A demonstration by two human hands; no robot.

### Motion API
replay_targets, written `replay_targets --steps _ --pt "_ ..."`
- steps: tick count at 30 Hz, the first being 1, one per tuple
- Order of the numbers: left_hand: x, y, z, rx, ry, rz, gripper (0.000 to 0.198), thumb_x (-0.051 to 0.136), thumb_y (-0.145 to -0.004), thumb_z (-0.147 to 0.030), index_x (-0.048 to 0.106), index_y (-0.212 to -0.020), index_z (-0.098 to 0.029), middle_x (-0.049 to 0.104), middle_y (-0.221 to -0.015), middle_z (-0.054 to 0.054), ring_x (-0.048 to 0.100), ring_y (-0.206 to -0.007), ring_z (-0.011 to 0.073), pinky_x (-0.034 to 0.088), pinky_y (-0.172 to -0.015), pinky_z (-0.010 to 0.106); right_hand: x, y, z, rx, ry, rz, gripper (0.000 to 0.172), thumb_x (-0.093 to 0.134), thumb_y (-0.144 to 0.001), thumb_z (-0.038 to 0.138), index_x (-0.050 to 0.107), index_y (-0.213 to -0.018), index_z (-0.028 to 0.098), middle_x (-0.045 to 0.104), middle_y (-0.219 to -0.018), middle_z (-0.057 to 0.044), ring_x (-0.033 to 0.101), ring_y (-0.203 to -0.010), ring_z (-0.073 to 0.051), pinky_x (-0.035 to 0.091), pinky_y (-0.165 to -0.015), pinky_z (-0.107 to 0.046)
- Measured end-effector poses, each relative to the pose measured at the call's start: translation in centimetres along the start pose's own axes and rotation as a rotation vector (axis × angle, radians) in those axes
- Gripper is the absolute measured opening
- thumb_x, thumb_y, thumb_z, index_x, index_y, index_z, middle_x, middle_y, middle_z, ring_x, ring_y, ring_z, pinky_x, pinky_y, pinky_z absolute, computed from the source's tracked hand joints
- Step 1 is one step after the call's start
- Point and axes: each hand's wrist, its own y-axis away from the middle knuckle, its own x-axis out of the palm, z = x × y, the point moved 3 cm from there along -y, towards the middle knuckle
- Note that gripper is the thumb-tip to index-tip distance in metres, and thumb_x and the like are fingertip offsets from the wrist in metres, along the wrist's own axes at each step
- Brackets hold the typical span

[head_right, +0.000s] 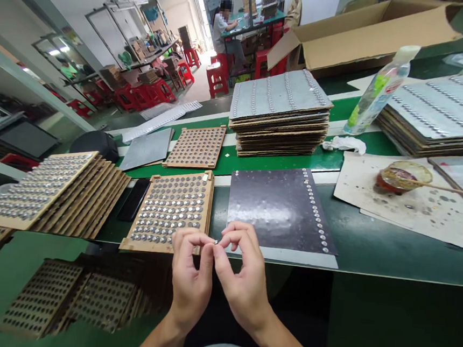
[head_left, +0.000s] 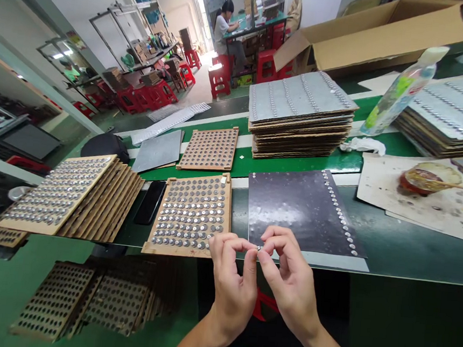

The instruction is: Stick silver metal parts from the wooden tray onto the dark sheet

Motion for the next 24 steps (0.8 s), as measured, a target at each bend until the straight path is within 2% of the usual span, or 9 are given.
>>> replay_targets --steps 6,13,19,24 --pt "0.2 0.0 0.5 -0.113 0.105 0.078 0.012 0.052 -0.101 -0.014 0.054 -0.092 -0.023 0.051 -0.09 0.0 0.051 -0.087 0.0167 0.042 -0.082 0.027 -0.7 0.2 -0.4 0.052 -0.057 -0.045 0.013 0.06 -0.093 0.016 0.058 -0.083 0.024 0.058 -0.095 -0.001 0.059 -0.093 -0.016 0.046 -0.081 -0.024" --pt "0.3 -0.3 0.6 -0.268 0.307 0.198 0.016 0.049 -0.104 -0.023 0.054 -0.089 -0.022 0.05 -0.089 0.0 0.05 -0.085 0.0162 0.042 -0.08 0.026 -1.1 0.0 -0.9 0.104 -0.192 -0.089 0.016 0.062 -0.095 0.021 0.061 -0.079 0.024 0.06 -0.094 -0.001 0.06 -0.094 -0.015 0.048 -0.084 -0.022" --pt "0.5 -0.3 0.7 -0.292 0.359 0.231 0.018 0.048 -0.106 -0.028 0.054 -0.09 -0.022 0.049 -0.09 0.001 0.05 -0.086 0.0167 0.042 -0.079 0.027 -1.1 -0.1 -1.2 0.146 -0.225 -0.111 0.017 0.064 -0.094 0.024 0.062 -0.078 0.024 0.061 -0.094 -0.001 0.061 -0.096 -0.015 0.048 -0.086 -0.023" --pt "0.3 0.0 0.8 -0.24 0.349 0.248 0.017 0.051 -0.104 -0.029 0.056 -0.089 -0.022 0.05 -0.09 0.003 0.051 -0.086 0.019 0.043 -0.078 0.03 -1.0 -0.1 -1.2 0.159 -0.215 -0.128 0.019 0.066 -0.095 0.029 0.062 -0.078 0.024 0.06 -0.095 -0.001 0.06 -0.097 -0.016 0.047 -0.087 -0.024"
